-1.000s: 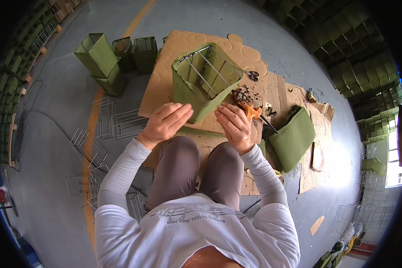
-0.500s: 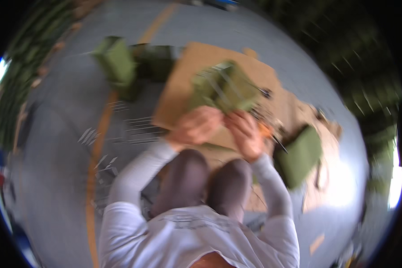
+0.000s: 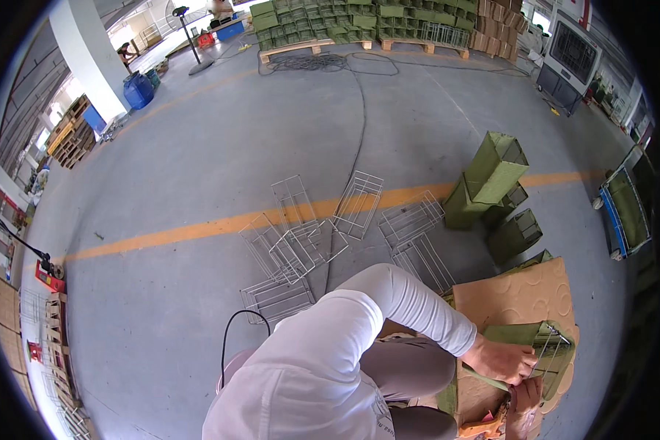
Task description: Assembling green fabric-covered metal wire frames using a hot glue gun to secure the fabric.
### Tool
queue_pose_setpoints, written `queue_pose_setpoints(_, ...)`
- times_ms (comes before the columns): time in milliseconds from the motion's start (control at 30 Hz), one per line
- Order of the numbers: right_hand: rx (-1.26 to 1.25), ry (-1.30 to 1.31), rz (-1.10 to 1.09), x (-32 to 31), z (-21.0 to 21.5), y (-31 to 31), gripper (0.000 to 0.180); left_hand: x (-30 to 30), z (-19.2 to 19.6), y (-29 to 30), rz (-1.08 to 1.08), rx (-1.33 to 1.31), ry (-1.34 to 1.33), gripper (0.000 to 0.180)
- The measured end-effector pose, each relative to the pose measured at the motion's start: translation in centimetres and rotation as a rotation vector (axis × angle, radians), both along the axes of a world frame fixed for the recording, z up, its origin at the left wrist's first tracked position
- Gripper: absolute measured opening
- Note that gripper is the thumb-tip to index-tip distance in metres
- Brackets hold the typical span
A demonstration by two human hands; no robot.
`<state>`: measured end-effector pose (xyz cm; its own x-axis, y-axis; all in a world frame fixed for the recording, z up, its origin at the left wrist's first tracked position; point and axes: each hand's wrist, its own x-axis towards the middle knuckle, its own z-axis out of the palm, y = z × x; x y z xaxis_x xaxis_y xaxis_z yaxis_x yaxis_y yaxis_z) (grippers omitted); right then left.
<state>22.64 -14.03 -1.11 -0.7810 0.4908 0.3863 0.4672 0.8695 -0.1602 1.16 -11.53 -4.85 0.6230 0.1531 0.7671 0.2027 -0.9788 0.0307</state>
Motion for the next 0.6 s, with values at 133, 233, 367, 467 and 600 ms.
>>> queue_pose_setpoints(133, -0.07, 0.035, 0.022, 0.2, 0.2, 0.4, 0.009, 0.6, 0.1, 0.6, 0.029, 0.039, 0.046, 0.018)
queue_pose_setpoints(233, -0.101, 0.0, 0.0, 1.2, 0.9, 0.1, 0.012, 0.4, 0.6, 0.3, 0.036, 0.07, 0.027, 0.017)
queue_pose_setpoints(367, -0.024, -0.005, -0.091, 0.1, 3.5, -3.9, 0.014, 0.3, 1.3, -1.9, 0.127, 0.121, 0.051, 0.017)
queue_pose_setpoints(467, 0.135, 0.054, -0.303, -2.0, 5.0, -6.0, 0.026, 0.1, -0.6, -2.8, 0.242, 0.201, -0.034, 0.017)
queue_pose_setpoints(600, 0.211, 0.045, -0.348, -0.2, 3.3, -6.5, 0.028, 2.4, -0.8, -2.8, 0.306, 0.132, -0.017, 0.018)
